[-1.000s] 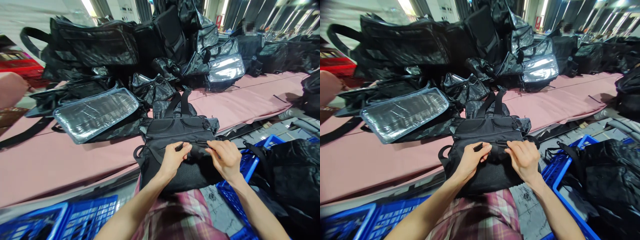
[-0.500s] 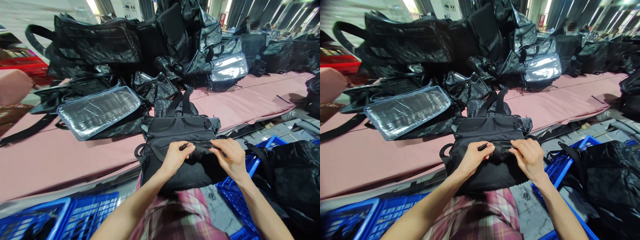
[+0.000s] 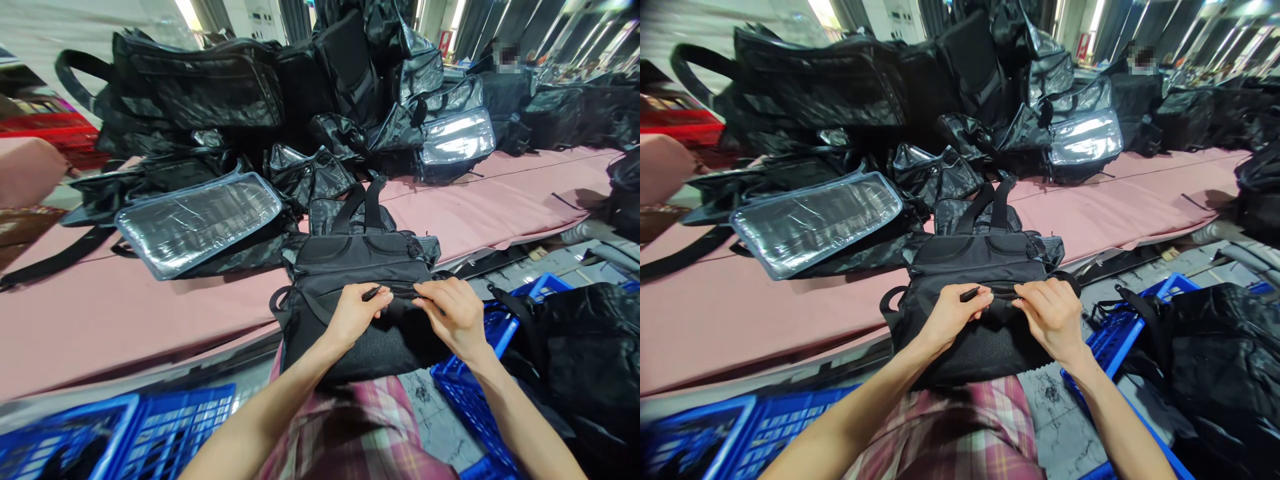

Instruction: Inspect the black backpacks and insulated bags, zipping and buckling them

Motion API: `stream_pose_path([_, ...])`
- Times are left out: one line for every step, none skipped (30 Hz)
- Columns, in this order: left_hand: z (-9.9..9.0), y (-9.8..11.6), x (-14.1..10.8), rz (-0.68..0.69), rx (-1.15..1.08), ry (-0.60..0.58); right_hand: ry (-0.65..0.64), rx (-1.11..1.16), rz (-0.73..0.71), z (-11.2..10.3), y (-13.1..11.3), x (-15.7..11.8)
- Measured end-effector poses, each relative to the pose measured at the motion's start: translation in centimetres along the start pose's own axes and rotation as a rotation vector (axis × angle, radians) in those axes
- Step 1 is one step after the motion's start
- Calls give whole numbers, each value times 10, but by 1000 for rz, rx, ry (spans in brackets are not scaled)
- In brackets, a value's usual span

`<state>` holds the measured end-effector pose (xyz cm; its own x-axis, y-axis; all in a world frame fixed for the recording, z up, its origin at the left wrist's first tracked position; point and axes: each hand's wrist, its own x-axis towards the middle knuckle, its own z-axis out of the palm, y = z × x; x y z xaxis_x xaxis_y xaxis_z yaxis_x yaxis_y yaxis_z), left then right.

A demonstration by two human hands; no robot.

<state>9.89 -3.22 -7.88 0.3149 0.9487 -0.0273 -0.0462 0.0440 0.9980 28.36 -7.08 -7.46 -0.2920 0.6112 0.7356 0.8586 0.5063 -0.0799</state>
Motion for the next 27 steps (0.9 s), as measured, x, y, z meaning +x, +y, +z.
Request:
stream_pose_path([0,0,0,1,3,-1,-7,15,6,0,0,0])
stream_pose_path([0,-1,0,2,5,-5,-10,32,12,0,-1,0])
stream_pose_path([0,-1,0,2,7,-12,-10,52,19,0,-1,0])
stream_pose_path([0,-1,0,1,7,-19,-9,72,24,1,-1,0])
stream_pose_path([0,-1,0,-1,4,-26,-8,92,27,1,-1,0])
stream_pose_path([-1,-1,0,-4,-1,-33,-7,107,29,1,-1,0])
stream_pose_path([-1,-1,-1,-8,-5,-41,-7,115,30,2,-2,0])
stream_pose_path([-1,0,-1,-12,-8,-47,-6,119,32,2,-2,0])
stream_pose_path([-1,0,-1,-16,-11,-53,-4,119,34,2,-2,0])
stream_pose_path([-1,-1,-1,-20,-12,-58,-2,117,35,2,-3,0])
stream_pose_path([0,-1,-1,-23,-15,-61,-3,113,33,2,-3,0])
stream_pose_path([0,-1,-1,-26,-18,-63,-7,109,31,2,-3,0])
stream_pose_path([0,-2,-1,-29,-22,-66,-11,112,36,2,-2,-1])
stream_pose_path([0,-2,-1,-31,-24,-68,-7,124,50,2,-2,-1])
stream_pose_path([0,-3,-1,-33,-24,-67,10,145,75,2,-1,-2])
stream_pose_path([0,-3,0,-32,-23,-63,39,165,104,2,0,-3])
stream_pose_path([0,-4,0,-31,-22,-59,71,174,128,2,1,-4])
stream_pose_path([0,-4,0,-31,-22,-55,97,163,135,1,1,-5])
stream_pose_path([1,-4,0,-31,-26,-52,111,127,120,1,1,-5])
stream_pose_path([1,-4,1,-32,-31,-53,110,71,87,1,1,-6])
stream_pose_path([1,-4,1,-34,-34,-56,102,9,46,1,0,-6])
stream_pose_path([2,-4,1,-35,-37,-57,96,-49,5,2,-1,-6])
stream_pose_path([2,-3,1,-35,-35,-58,94,-96,-28,2,-2,-6])
stream_pose_path([2,-2,1,-33,-29,-57,98,-132,-52,3,-3,-6])
stream_pose_path([2,-2,1,-30,-21,-59,102,-159,-68,3,-4,-5])
stream_pose_path([2,-1,1,-27,-15,-64,104,-174,-76,3,-5,-5])
stream_pose_path([2,-1,1,-25,-11,-68,101,-177,-79,4,-5,-4])
